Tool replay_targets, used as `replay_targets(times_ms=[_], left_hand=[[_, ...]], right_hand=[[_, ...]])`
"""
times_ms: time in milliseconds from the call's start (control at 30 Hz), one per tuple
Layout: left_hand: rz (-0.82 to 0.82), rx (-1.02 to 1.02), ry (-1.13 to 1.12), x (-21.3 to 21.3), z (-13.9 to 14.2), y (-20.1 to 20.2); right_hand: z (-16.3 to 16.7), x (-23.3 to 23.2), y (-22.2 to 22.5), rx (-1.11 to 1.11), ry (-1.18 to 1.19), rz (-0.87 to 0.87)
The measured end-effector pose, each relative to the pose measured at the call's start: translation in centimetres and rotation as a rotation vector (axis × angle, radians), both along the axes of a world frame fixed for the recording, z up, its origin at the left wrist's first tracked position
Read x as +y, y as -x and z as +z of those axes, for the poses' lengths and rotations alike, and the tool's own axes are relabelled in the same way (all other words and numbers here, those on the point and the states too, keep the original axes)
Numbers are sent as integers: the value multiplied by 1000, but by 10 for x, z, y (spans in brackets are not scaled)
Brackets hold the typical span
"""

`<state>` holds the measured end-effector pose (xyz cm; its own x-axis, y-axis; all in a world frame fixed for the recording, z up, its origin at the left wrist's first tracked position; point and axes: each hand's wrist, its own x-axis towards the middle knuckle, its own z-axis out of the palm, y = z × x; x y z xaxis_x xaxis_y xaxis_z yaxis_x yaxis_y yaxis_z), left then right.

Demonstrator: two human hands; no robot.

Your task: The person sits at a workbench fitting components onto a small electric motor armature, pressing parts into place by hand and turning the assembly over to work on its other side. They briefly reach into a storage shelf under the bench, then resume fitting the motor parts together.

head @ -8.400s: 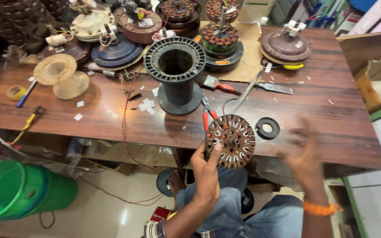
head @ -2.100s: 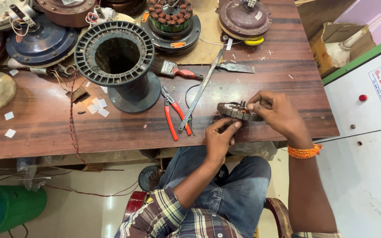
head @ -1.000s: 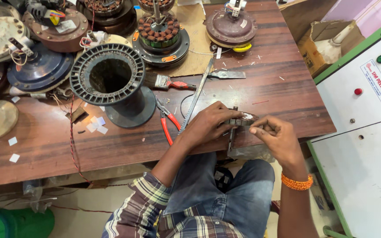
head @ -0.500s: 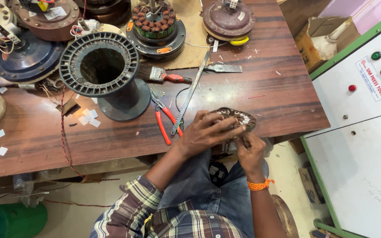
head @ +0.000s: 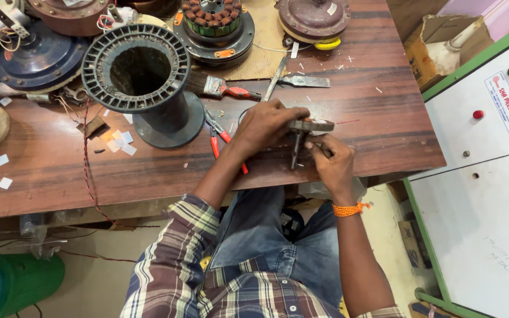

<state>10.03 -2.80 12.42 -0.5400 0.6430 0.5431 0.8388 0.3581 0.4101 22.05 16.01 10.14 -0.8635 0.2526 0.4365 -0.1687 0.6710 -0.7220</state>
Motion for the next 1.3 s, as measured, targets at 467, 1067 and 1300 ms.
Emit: replay_targets(times_ms=[467, 1067, 1300], left_hand=[[-51, 494, 64, -18, -16, -30], [245, -1097, -1077, 43, -43, -70], [308, -1264, -1121, 51, -50, -70]], right_hand=[[-2, -25, -4, 63, -226, 64], [95, 2, 50, -44, -112, 235], [80, 14, 84, -287, -164, 146]])
